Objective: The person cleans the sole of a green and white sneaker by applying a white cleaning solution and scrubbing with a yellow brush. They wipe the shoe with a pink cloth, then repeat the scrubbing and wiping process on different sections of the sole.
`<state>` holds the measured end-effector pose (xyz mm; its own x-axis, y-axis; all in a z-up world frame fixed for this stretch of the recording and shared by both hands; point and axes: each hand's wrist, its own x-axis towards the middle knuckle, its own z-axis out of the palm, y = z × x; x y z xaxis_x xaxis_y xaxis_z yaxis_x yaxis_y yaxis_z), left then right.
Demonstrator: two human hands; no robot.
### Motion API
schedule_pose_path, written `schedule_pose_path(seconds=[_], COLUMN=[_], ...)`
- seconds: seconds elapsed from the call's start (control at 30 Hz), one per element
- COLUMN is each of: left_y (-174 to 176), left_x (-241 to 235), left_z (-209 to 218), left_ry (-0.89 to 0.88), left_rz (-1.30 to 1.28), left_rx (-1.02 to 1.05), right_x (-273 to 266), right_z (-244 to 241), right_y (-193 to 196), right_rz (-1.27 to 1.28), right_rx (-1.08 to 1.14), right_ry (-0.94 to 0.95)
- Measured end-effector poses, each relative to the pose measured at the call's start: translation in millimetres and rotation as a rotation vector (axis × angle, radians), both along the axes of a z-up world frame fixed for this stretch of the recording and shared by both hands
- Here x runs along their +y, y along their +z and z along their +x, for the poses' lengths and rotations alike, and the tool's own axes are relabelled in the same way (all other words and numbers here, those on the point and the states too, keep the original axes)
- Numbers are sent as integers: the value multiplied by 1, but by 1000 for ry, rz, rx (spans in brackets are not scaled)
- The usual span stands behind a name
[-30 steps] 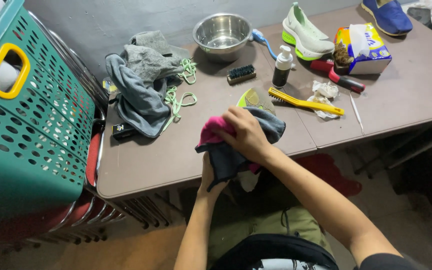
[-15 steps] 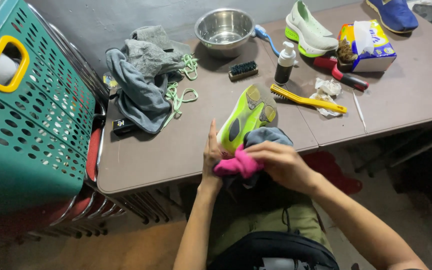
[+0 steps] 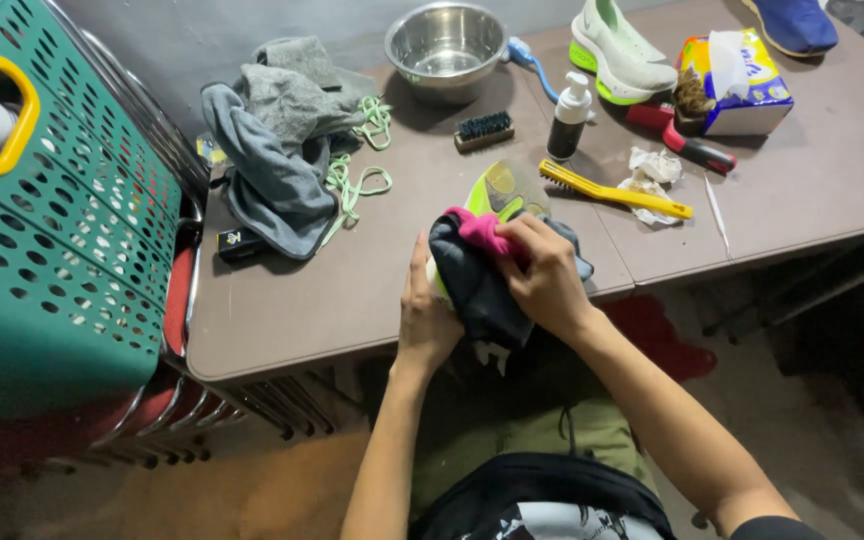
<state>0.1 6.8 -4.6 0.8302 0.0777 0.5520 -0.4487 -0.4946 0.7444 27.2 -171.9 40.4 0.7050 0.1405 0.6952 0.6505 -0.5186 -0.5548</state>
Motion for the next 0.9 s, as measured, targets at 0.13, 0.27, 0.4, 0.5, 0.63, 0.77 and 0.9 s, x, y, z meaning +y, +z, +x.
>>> schedule_pose_path(seconds=[0.13,0.27,0.4,0.5,0.63,0.77,0.9], left_y=[-6,15,19,16,19,20,21], left_x=[0,-2,-8,0,-1,-1,-1], left_z=[0,-9,-11,-7,-8,-8,-8], left_ry=[-34,-57,-24,3,6,10,18], left_rz=[8,-65,-81,-92,-112,-145,-156], left_rx=[2,11,34,37,53,88,100], right_x=[-23,-46,-34,-16,-16,-15,-11], right_z=[-29,-16,7,2,2,4,-7], right_y=[-8,11,-2,0,1,-1,3], right_rz=[-72,-24,74,44,64,56,58], right_rx=[63,89,135,72,58,40,27], right_ry=[40,-26,-84,-119,-104,-80,-43])
